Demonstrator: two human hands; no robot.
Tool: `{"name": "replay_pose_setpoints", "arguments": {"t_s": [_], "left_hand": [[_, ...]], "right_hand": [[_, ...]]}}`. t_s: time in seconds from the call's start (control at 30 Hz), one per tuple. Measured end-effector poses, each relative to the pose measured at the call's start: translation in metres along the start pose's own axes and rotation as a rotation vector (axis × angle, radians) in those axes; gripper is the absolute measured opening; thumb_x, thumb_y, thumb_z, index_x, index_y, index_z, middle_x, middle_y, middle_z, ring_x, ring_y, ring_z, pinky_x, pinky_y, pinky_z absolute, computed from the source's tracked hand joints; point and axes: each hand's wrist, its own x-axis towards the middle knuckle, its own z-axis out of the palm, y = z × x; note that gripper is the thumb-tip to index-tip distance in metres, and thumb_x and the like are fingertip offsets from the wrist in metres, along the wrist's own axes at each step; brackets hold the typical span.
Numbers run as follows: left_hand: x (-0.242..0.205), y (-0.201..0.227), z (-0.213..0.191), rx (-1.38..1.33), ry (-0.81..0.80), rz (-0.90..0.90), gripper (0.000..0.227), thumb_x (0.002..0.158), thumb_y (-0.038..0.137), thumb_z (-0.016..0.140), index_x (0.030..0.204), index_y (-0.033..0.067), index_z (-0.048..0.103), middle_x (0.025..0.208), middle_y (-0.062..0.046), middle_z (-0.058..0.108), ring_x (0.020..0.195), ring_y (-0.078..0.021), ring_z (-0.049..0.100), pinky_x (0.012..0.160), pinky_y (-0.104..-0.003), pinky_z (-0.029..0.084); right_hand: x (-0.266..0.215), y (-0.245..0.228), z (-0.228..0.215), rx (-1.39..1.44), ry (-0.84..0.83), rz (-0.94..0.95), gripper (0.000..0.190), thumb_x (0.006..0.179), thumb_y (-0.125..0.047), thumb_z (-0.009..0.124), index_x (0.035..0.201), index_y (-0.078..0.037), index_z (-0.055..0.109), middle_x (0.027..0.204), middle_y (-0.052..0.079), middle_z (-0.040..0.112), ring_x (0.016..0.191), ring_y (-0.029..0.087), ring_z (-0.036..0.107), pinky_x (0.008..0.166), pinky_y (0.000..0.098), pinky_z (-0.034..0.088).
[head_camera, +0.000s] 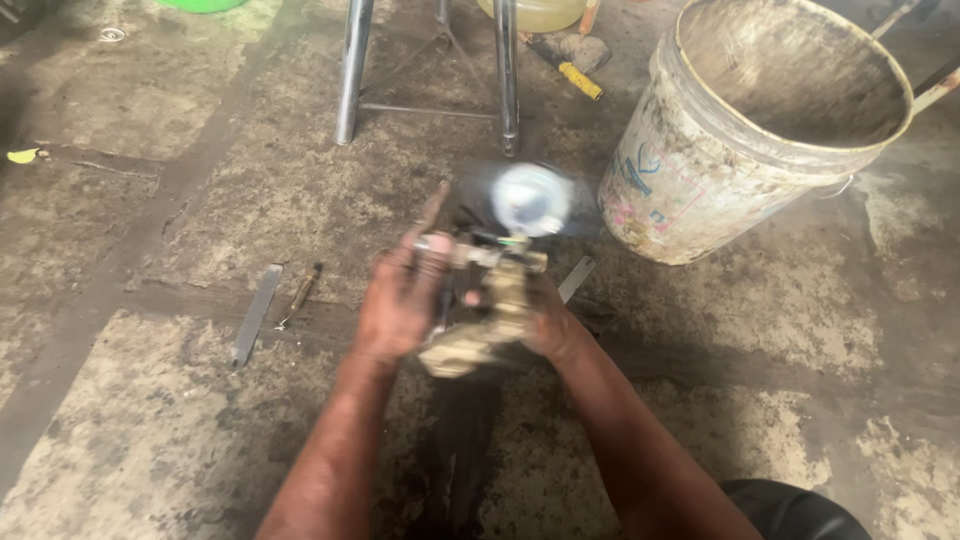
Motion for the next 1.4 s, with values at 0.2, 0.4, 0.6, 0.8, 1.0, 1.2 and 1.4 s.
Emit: {"name": "replay_pose_setpoints", "arguments": {"t_s": [0.2, 0.4, 0.6, 0.8, 1.0, 1.2, 1.4], "left_hand": [[-0.003, 0.000, -0.002, -0.627, -0.004, 0.358, 0.066, 0.107, 0.047, 0.056, 0.160, 0.0079, 0.044, 0.147, -0.027, 0.057, 0.128, -0.0311, 0.063, 0.105, -0.050, 0.059], [-0.021, 0.022, 0.018, 0.572, 0.330, 0.136, 0.071, 0.097, 0.057, 0.047, 0.157, 0.0202, 0.040, 0.078, -0.008, 0.076, 0.050, -0.0194, 0.069, 0.054, -0.038, 0.059], [0.001, 0.003, 0.007, -0.526, -0.027, 0.082, 0.060, 0.103, 0.055, 0.043, 0.149, 0.0166, 0.047, 0.101, -0.009, 0.076, 0.066, -0.0187, 0.073, 0.060, -0.035, 0.062], [-0.023, -0.017, 0.012, -0.381, 0.044, -0.002, 0.065, 0.097, 0.060, 0.040, 0.124, 0.0106, 0.071, 0.123, -0.007, 0.079, 0.071, -0.0224, 0.075, 0.059, -0.034, 0.058], [-0.009, -0.037, 0.005, -1.072, 0.201, 0.042, 0.060, 0.106, 0.053, 0.054, 0.139, 0.0040, 0.059, 0.107, -0.019, 0.072, 0.080, -0.0229, 0.070, 0.065, -0.038, 0.061], [-0.006, -0.020, 0.004, -0.735, 0.433, -0.068, 0.062, 0.099, 0.054, 0.051, 0.141, 0.0094, 0.059, 0.126, -0.016, 0.071, 0.101, -0.0222, 0.073, 0.080, -0.037, 0.064], [-0.024, 0.039, -0.068, -0.295, 0.237, -0.431, 0.066, 0.103, 0.060, 0.033, 0.134, 0.0124, 0.066, 0.130, -0.013, 0.072, 0.118, -0.0259, 0.066, 0.100, -0.045, 0.047]], "right_hand": [[-0.004, -0.017, 0.028, 0.293, -0.192, 0.127, 0.041, 0.095, -0.008, 0.072, 0.134, -0.002, 0.060, 0.119, 0.013, 0.069, 0.109, 0.020, 0.069, 0.094, 0.0356, 0.062], [0.010, 0.034, 0.021, -0.121, 0.088, 0.033, 0.041, 0.096, -0.015, 0.074, 0.133, -0.004, 0.061, 0.122, 0.011, 0.069, 0.109, 0.020, 0.070, 0.093, 0.0357, 0.062], [-0.005, -0.027, 0.008, 0.139, -0.123, -0.086, 0.042, 0.096, -0.023, 0.075, 0.132, -0.006, 0.061, 0.125, 0.010, 0.068, 0.109, 0.020, 0.070, 0.093, 0.0357, 0.063], [-0.008, -0.045, 0.028, 0.362, -0.208, 0.231, 0.050, 0.095, -0.017, 0.075, 0.140, 0.000, 0.061, 0.106, 0.016, 0.068, 0.090, 0.023, 0.068, 0.076, 0.0396, 0.060], [-0.003, -0.069, 0.011, 0.055, -0.298, 0.333, 0.067, 0.088, -0.034, 0.075, 0.147, -0.014, 0.049, 0.126, 0.012, 0.066, 0.107, 0.026, 0.069, 0.096, 0.0480, 0.058], [0.010, -0.062, 0.054, -0.306, 0.114, 0.407, 0.048, 0.091, -0.038, 0.066, 0.134, -0.017, 0.062, 0.124, 0.002, 0.073, 0.110, 0.018, 0.069, 0.098, 0.0472, 0.055], [0.012, -0.067, 0.059, -0.405, 0.343, 0.414, 0.036, 0.094, -0.028, 0.071, 0.126, -0.012, 0.066, 0.103, 0.012, 0.076, 0.087, 0.026, 0.071, 0.080, 0.0486, 0.060]]}}
